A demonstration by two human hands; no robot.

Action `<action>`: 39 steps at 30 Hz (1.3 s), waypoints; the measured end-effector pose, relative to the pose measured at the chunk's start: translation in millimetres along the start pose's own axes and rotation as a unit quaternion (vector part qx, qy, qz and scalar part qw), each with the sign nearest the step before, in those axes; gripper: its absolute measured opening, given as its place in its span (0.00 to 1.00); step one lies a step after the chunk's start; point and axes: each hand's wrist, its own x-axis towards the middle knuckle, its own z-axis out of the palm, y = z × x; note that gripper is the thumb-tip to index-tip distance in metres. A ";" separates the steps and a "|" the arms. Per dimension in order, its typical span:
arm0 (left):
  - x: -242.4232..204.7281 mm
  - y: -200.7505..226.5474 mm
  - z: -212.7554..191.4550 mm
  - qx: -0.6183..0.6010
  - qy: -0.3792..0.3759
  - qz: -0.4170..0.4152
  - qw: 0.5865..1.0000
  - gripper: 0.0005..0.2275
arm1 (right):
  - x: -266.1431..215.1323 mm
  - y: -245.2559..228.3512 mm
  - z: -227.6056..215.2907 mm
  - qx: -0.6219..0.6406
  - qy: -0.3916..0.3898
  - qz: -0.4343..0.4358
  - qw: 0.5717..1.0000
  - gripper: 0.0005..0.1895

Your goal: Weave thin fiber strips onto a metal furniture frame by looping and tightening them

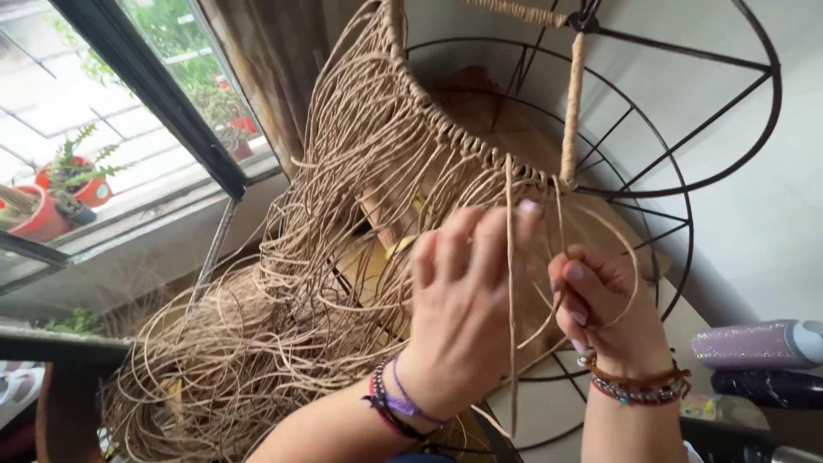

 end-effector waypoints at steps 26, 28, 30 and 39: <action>-77.6 -142.9 -9.8 0.343 -0.399 -0.143 0.838 0.12 | 4.1 -0.4 -11.2 0.210 -0.088 0.014 0.974 0.10; -32.5 -97.7 -21.6 0.478 -0.365 0.070 0.796 0.11 | 2.3 -4.1 -7.5 0.190 -0.094 0.030 0.977 0.16; 29.9 -45.5 -40.2 -0.142 -0.371 -0.286 0.872 0.11 | -0.9 -1.7 -2.9 0.192 -0.049 0.047 0.979 0.13; -2.7 -68.4 18.1 -0.173 0.102 0.107 0.974 0.09 | -5.6 -29.6 19.2 -0.021 0.032 0.036 0.999 0.20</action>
